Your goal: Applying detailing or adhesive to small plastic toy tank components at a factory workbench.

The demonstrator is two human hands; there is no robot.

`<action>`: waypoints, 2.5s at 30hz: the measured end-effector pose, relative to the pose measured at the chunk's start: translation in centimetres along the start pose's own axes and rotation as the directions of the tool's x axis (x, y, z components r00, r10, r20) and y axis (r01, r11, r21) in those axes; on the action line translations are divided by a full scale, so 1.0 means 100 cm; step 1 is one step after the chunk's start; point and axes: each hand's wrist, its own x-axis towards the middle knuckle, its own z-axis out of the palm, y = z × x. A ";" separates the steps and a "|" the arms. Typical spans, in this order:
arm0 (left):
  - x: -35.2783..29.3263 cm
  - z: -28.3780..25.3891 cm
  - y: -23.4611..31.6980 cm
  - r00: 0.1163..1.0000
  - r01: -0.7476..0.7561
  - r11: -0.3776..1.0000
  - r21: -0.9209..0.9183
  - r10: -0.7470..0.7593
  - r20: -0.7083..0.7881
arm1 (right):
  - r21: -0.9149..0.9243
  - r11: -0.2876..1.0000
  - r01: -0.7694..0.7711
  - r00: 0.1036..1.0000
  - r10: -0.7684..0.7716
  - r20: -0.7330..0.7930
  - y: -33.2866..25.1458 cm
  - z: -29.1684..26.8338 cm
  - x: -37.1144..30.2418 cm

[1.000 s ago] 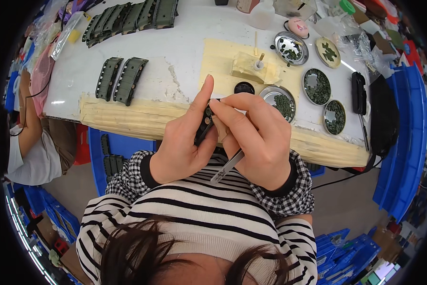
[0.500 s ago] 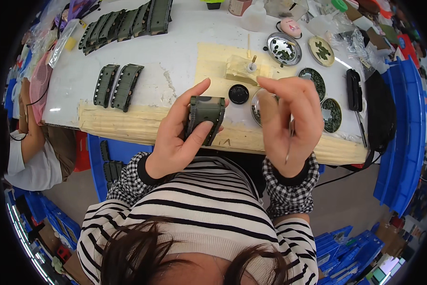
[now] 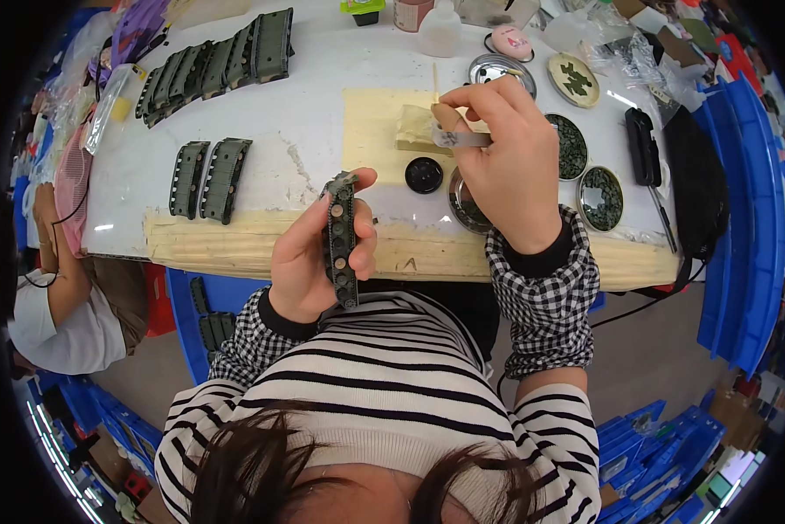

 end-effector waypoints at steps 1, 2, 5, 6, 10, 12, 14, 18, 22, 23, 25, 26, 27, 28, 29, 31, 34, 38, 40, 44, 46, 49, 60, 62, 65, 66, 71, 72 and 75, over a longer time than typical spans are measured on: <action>0.000 0.000 -0.001 1.000 0.010 0.999 -0.038 -0.009 0.008 | 0.018 1.000 0.014 0.999 -0.013 -0.035 -0.005 -0.004 0.000; 0.000 -0.002 -0.002 0.999 0.020 0.998 -0.062 -0.018 0.033 | 0.095 0.995 -0.026 0.997 0.033 -0.075 -0.013 -0.010 -0.002; 0.000 -0.005 -0.005 0.995 0.047 0.991 -0.127 -0.036 0.090 | 0.342 0.935 -0.098 0.981 0.148 -0.124 -0.038 -0.023 -0.015; 0.001 -0.003 -0.007 0.993 0.062 0.987 -0.147 -0.047 0.107 | 0.469 0.873 -0.133 0.980 0.185 -0.067 -0.043 -0.021 -0.020; 0.001 0.003 -0.008 0.990 0.104 0.974 -0.199 -0.082 0.117 | 0.776 0.572 -0.265 0.958 0.249 0.144 -0.051 -0.008 -0.034; 0.000 0.004 -0.009 0.991 0.108 0.974 -0.199 -0.089 0.104 | 0.835 0.481 -0.266 0.957 0.237 0.168 -0.048 -0.003 -0.036; -0.001 0.003 -0.009 0.991 0.107 0.975 -0.192 -0.090 0.097 | 0.831 0.491 -0.261 0.958 0.236 0.161 -0.047 -0.003 -0.036; -0.002 0.001 -0.009 0.991 0.110 0.977 -0.182 -0.093 0.096 | 0.815 0.517 -0.261 0.960 0.223 0.166 -0.048 -0.001 -0.035; -0.002 0.003 -0.008 0.993 0.112 0.991 -0.069 -0.109 0.050 | 0.803 0.529 -0.273 0.957 0.233 0.172 -0.049 -0.001 -0.035; -0.002 0.003 -0.008 0.993 0.113 0.991 -0.071 -0.109 0.049 | 0.802 0.530 -0.275 0.957 0.232 0.175 -0.049 -0.002 -0.035; -0.002 0.004 -0.007 0.993 0.111 0.991 -0.074 -0.108 0.044 | 0.801 0.531 -0.277 0.957 0.229 0.180 -0.050 -0.002 -0.035; -0.002 0.003 -0.008 0.993 0.112 0.987 -0.116 -0.106 0.058 | 0.800 0.532 -0.278 0.957 0.229 0.181 -0.050 -0.002 -0.034; -0.002 0.002 -0.009 0.992 0.113 0.981 -0.158 -0.103 0.072 | 0.799 0.533 -0.280 0.956 0.229 0.182 -0.050 -0.001 -0.034; -0.001 0.001 -0.009 0.991 0.114 0.973 -0.200 -0.098 0.086 | 0.797 0.534 -0.281 0.956 0.228 0.184 -0.050 -0.001 -0.034; -0.002 0.001 -0.009 0.992 0.112 0.973 -0.201 -0.097 0.083 | 0.797 0.535 -0.283 0.955 0.234 0.182 -0.050 -0.001 -0.033; -0.002 0.001 -0.009 0.992 0.112 0.973 -0.204 -0.098 0.077 | 0.795 0.535 -0.286 0.953 0.247 0.177 -0.050 0.000 -0.033; -0.001 -0.001 -0.008 0.990 0.118 0.968 -0.222 -0.097 0.105 | 0.796 0.539 -0.275 0.950 0.277 0.141 -0.045 0.001 -0.032; -0.001 0.009 0.001 0.999 0.028 1.000 0.011 -0.028 0.027 | 0.598 0.761 -0.251 0.945 0.325 -0.017 -0.025 -0.003 -0.025; -0.003 0.017 0.005 0.999 0.001 0.995 0.101 0.002 -0.036 | 0.334 0.921 -0.203 0.961 0.253 -0.113 -0.008 0.002 -0.021; -0.005 0.021 0.012 0.988 -0.088 0.883 0.461 0.137 -0.072 | 0.027 0.999 -0.038 0.993 0.040 -0.109 -0.005 0.010 -0.014; -0.008 0.014 0.013 0.971 -0.151 0.686 0.711 0.237 -0.022 | -0.024 1.000 0.003 0.994 -0.006 -0.107 -0.002 0.009 -0.014; -0.009 0.013 0.014 0.935 -0.189 0.402 0.896 0.352 0.039 | -0.012 1.000 -0.008 0.960 0.004 -0.279 -0.019 -0.002 -0.019; -0.005 0.013 0.005 0.906 -0.257 0.217 0.942 0.392 0.157 | 0.748 0.611 -0.258 0.966 0.184 0.182 -0.044 0.002 -0.037; -0.006 0.014 0.006 0.912 -0.246 0.243 0.938 0.386 0.139 | 0.767 0.588 -0.257 0.966 0.186 0.181 -0.043 0.003 -0.037; -0.007 0.015 0.006 0.915 -0.238 0.259 0.936 0.382 0.127 | 0.770 0.582 -0.261 0.965 0.178 0.192 -0.043 0.003 -0.037; -0.007 0.015 0.006 0.915 -0.238 0.262 0.935 0.382 0.125 | 0.771 0.583 -0.258 0.966 0.174 0.192 -0.043 0.004 -0.037; -0.007 0.013 0.005 0.917 -0.239 0.279 0.930 0.381 0.122 | 0.776 0.579 -0.251 0.968 0.162 0.192 -0.041 0.005 -0.036; -0.006 0.013 0.005 0.917 -0.239 0.282 0.929 0.381 0.120 | 0.777 0.576 -0.253 0.967 0.165 0.192 -0.041 0.005 -0.036; -0.007 0.013 0.006 0.918 -0.236 0.297 0.925 0.381 0.112 | 0.792 0.556 -0.252 0.966 0.195 0.171 -0.041 0.005 -0.036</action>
